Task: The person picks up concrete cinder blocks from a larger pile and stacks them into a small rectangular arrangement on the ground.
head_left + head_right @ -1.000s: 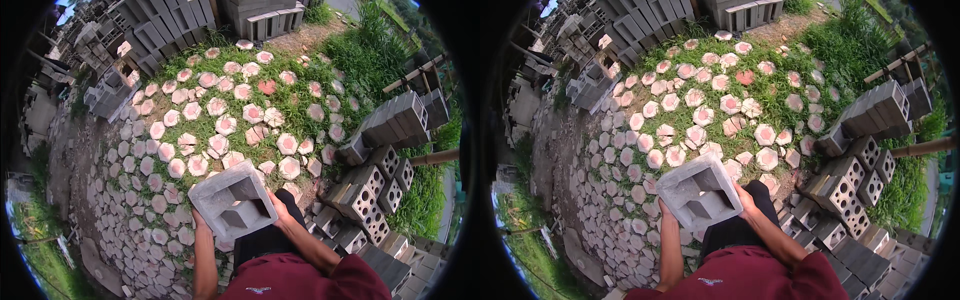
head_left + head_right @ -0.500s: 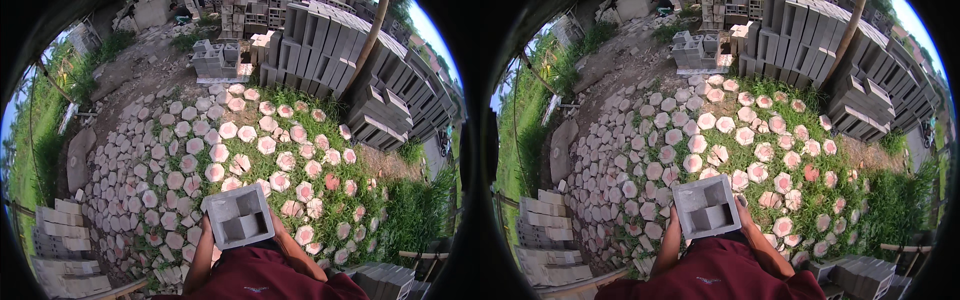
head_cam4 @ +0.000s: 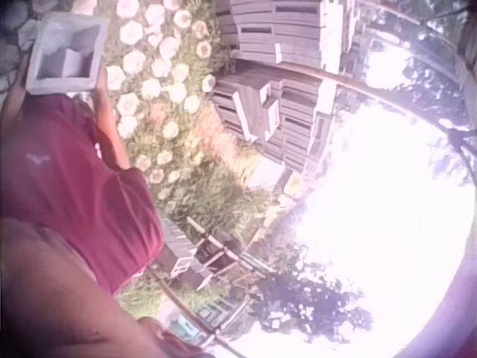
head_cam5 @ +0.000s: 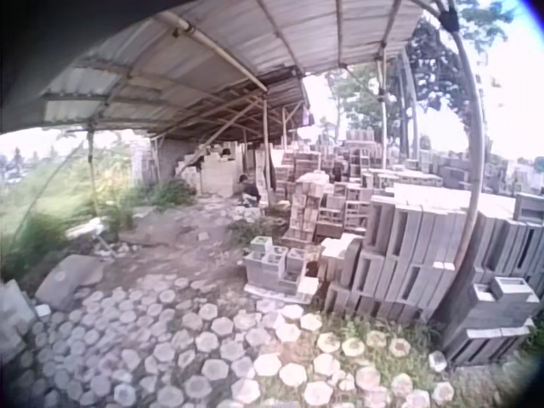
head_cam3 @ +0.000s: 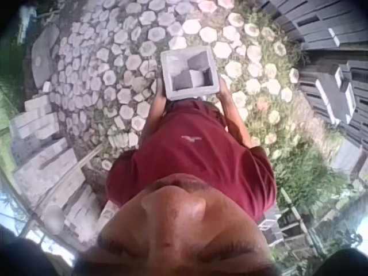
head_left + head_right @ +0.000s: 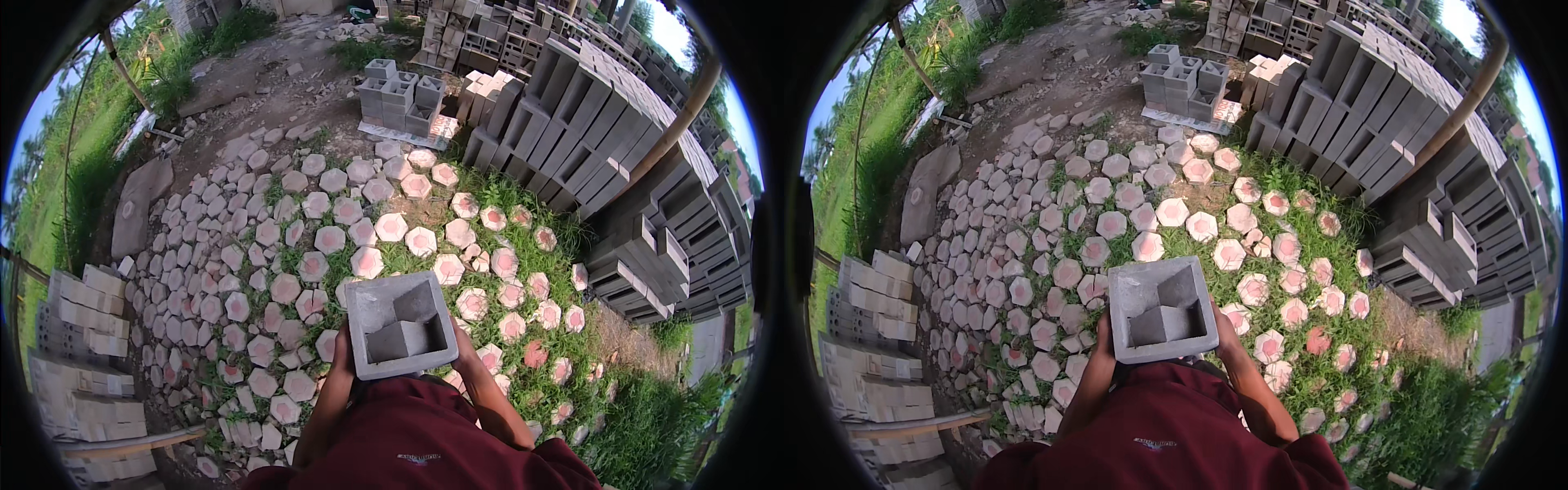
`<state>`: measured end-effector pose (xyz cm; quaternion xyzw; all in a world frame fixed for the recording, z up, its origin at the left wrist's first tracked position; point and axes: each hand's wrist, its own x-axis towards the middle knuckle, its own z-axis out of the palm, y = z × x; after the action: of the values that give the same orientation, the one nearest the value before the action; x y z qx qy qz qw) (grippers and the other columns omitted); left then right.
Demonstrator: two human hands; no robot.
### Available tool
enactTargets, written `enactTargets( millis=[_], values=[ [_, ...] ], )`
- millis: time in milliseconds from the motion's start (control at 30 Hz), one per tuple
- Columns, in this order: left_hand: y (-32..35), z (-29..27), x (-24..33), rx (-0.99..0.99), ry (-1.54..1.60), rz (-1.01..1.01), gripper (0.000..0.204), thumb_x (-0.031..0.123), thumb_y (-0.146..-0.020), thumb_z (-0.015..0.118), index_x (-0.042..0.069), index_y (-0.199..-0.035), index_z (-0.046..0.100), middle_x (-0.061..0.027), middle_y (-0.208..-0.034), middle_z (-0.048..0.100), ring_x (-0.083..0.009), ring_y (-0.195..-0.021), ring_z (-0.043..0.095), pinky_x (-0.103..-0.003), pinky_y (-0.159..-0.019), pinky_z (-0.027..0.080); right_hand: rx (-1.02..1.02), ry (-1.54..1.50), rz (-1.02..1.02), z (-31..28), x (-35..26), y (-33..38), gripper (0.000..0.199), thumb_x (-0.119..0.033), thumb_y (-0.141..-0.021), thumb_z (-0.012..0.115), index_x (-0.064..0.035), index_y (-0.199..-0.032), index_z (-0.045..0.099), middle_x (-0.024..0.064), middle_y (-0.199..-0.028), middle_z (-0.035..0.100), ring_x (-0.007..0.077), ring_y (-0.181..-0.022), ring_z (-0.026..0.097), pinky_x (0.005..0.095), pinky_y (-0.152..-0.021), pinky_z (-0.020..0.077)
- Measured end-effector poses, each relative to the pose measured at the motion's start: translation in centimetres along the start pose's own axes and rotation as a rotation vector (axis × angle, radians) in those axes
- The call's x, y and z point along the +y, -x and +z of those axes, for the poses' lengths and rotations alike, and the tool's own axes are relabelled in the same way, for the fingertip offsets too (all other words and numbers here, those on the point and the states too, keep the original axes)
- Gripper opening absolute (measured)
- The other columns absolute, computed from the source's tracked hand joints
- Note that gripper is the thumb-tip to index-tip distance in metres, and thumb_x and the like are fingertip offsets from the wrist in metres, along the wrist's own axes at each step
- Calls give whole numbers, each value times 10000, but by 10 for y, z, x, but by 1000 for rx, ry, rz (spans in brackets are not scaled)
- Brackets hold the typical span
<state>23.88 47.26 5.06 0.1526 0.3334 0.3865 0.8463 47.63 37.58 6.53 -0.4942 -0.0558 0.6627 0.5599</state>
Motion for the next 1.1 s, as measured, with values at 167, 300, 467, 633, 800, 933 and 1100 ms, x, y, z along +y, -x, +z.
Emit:
enactTargets(
  millis=[167, 300, 467, 633, 800, 933, 1100],
  values=[
    [-76, 23, 55, -12, 54, -92, 549, 477, -945, 365, 61, -1287, 471, -115, -1203, 544, -269, -1079, 529, -401, -938, 429, 60, 187, -109, 21, -34, -67, 685, -529, -961, 323, 60, -1284, 458, 144, -1230, 550, 219, -1079, 547, 309, -922, 431],
    [-152, 31, 124, -12, -75, 13, 560, 489, -945, 372, 53, -1278, 482, -109, -1195, 553, -255, -1071, 535, -384, -929, 429, -130, 122, 21, 94, -115, -138, 773, -608, -940, 206, 13, -1383, 329, 180, -1343, 448, 272, -1181, 480, 355, -1023, 362],
    [-283, 53, 213, 22, -177, 7, 563, 503, -946, 379, 53, -1262, 501, -99, -1180, 565, -230, -1046, 547, -361, -904, 438, -77, 28, -136, 154, -170, -263, 709, -572, -947, 266, -22, -1387, 348, 142, -1341, 461, 260, -1186, 483, 343, -1024, 359],
    [-374, 81, 314, 33, -180, -67, 582, 499, -948, 386, 35, -1286, 482, -112, -1180, 571, -224, -1038, 561, -338, -896, 446, 60, 26, -125, 234, -239, -341, 678, -556, -946, 304, -46, -1390, 359, 102, -1360, 450, 230, -1219, 448, 313, -1033, 334],
    [-460, 80, 382, -87, -127, -73, 598, 503, -946, 386, 36, -1314, 455, -123, -1228, 543, -249, -1080, 539, -369, -928, 431, 116, 2, -177, 290, -283, -413, 655, -534, -949, 338, -59, -1399, 349, 81, -1390, 418, 209, -1237, 427, 307, -1034, 325],
    [-513, 91, 416, -62, -55, -74, 629, 528, -935, 390, 41, -1331, 433, -132, -1244, 528, -276, -1075, 546, -379, -932, 430, 70, -3, -131, 304, -320, -475, 671, -549, -948, 329, -54, -1401, 342, 85, -1396, 411, 209, -1248, 418, 306, -1042, 316],
    [-590, 108, 468, 36, -73, -63, 637, 538, -931, 387, 43, -1329, 434, -125, -1249, 525, -272, -1097, 533, -386, -933, 427, 21, 9, -97, 333, -374, -563, 725, -586, -924, 354, -35, -1395, 346, 126, -1391, 409, 233, -1236, 432, 314, -1026, 341]
  ],
)
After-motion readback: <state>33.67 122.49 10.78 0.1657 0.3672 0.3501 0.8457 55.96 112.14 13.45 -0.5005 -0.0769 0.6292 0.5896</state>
